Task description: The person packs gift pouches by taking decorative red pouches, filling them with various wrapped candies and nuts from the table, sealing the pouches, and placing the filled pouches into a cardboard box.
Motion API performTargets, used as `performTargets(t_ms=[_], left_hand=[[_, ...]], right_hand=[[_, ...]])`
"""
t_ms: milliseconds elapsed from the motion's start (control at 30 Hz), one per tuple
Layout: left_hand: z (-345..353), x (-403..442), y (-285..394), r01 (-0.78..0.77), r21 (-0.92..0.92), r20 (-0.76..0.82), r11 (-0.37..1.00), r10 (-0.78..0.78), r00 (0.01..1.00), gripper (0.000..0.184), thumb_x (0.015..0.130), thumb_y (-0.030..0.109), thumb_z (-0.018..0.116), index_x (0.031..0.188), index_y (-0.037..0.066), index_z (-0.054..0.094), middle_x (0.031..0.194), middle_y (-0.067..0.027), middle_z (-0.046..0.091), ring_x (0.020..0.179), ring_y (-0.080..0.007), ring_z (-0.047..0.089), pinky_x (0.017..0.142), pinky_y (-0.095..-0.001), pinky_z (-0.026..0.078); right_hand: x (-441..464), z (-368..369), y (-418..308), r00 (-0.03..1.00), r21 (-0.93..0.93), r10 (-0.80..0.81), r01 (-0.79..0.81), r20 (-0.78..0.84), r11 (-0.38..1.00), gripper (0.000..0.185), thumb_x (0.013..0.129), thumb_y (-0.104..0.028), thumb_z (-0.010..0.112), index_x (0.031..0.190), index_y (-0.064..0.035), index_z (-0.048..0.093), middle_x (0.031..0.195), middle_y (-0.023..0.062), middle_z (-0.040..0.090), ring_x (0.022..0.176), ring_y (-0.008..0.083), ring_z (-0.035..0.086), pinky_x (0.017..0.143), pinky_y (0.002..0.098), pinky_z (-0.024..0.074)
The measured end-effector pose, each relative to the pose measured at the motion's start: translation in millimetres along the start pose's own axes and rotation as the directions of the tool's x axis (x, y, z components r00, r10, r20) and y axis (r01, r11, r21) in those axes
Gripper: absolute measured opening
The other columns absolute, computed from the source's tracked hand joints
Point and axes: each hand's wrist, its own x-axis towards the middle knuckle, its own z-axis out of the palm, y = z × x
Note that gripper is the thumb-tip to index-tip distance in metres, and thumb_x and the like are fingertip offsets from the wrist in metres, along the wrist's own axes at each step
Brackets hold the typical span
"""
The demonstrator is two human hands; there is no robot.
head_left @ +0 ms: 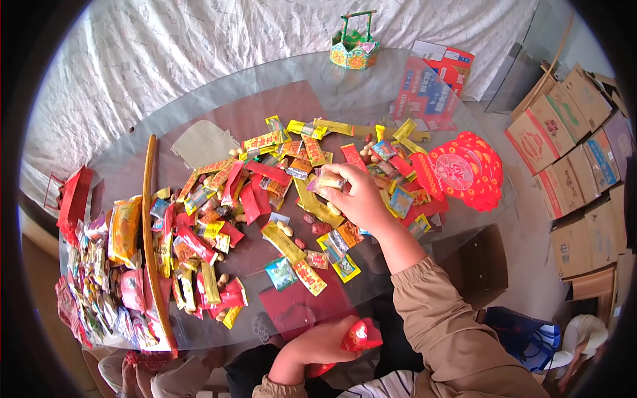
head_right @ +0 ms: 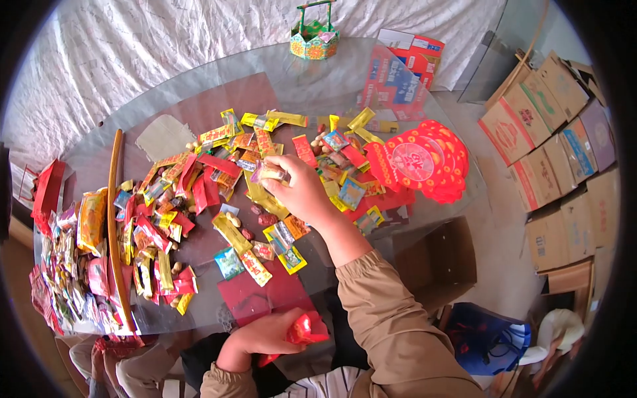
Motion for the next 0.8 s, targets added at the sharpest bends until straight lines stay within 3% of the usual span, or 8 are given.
performTargets(t_ms=[33,133,167,267,300,500,633,800], left_hand=[[5,-2,-14,-0.203,-0.06,-0.087,0.977,0.197,0.977,0.073,0.079,0.031,0.079,0.14,0.005,0.047,0.119,-0.0197,0.064,0.107,-0.0318,0.066,0.091,-0.0371,0.051],[13,-13,-30,-0.454,-0.488,-0.257,0.746,0.374,0.891,0.071,0.081,0.023,0.079,0.141,0.004,0.046,0.134,-0.0104,0.058,0.112,-0.0234,0.063,0.099,-0.0366,0.048],[14,-22,-26,-0.48,-0.578,-0.316,0.661,0.36,0.877,0.073,0.081,0.021,0.079,0.143,0.004,0.044,0.136,-0.0096,0.056,0.111,-0.0218,0.062,0.097,-0.0362,0.048],[23,-41,-26,-0.557,-0.74,-0.467,0.377,0.307,0.829,0.088,0.078,0.018,0.079,0.151,0.004,0.03,0.136,-0.0113,0.054,0.098,-0.0168,0.059,0.082,-0.0322,0.05],[28,-41,-33,-0.567,-0.74,-0.49,0.363,0.286,0.823,0.09,0.078,0.019,0.079,0.152,0.005,0.029,0.137,-0.0117,0.053,0.097,-0.0169,0.058,0.081,-0.0317,0.05],[44,-57,-54,-0.557,-0.814,-0.542,0.165,0.133,0.83,0.095,0.075,0.018,0.078,0.154,0.006,0.027,0.14,-0.0155,0.054,0.123,-0.0294,0.06,0.104,-0.0437,0.049],[44,-60,-64,-0.582,-0.812,-0.571,0.034,0.155,0.806,0.083,0.075,0.019,0.077,0.147,0.0,0.039,0.132,-0.0166,0.061,0.118,-0.0304,0.063,0.102,-0.0428,0.05],[42,-60,-69,-0.594,-0.804,-0.591,-0.004,0.112,0.799,0.074,0.078,0.021,0.073,0.142,-0.004,0.046,0.131,-0.018,0.062,0.118,-0.0318,0.064,0.102,-0.0448,0.051]], right_hand=[[-5,2,-3,0.999,0.059,0.018,-0.021,0.042,0.998,0.041,0.09,-0.012,0.075,0.127,-0.0008,0.061,0.111,0.0106,0.069,0.103,0.0191,0.069,0.088,0.033,0.0538],[-26,7,-32,0.912,0.519,0.275,-0.402,0.305,0.755,0.041,0.093,-0.011,0.072,0.13,0.0008,0.058,0.111,0.008,0.068,0.102,0.0161,0.067,0.088,0.0319,0.0542],[-32,10,-41,0.918,0.551,0.177,-0.359,0.356,0.753,0.047,0.096,-0.006,0.067,0.14,0.0005,0.049,0.116,0.0071,0.064,0.106,0.0131,0.063,0.092,0.0312,0.0544],[-60,17,-69,0.89,0.629,0.032,-0.347,0.456,0.696,0.044,0.095,-0.008,0.069,0.134,-0.001,0.051,0.116,0.0059,0.062,0.108,0.0123,0.062,0.09,0.0315,0.0529],[-69,19,-79,0.864,0.677,-0.006,-0.39,0.504,0.625,0.041,0.094,-0.009,0.071,0.13,-0.002,0.052,0.114,0.005,0.062,0.107,0.0124,0.062,0.091,0.0302,0.0514],[-103,26,-109,0.809,0.487,-0.147,-0.188,0.569,0.853,0.03,0.089,-0.011,0.071,0.116,-0.0024,0.061,0.108,0.0051,0.066,0.104,0.0135,0.063,0.095,0.0316,0.0491],[-101,24,-113,0.816,0.368,-0.219,0.008,0.535,0.93,0.024,0.089,-0.014,0.07,0.109,-0.0032,0.065,0.098,0.0056,0.066,0.1,0.0188,0.064,0.093,0.0338,0.0495],[-100,29,-107,0.702,0.33,-0.278,0.065,0.655,0.942,0.024,0.094,-0.026,0.07,0.101,-0.0031,0.072,0.102,0.0069,0.069,0.111,0.0277,0.061,0.1,0.0413,0.0439]])
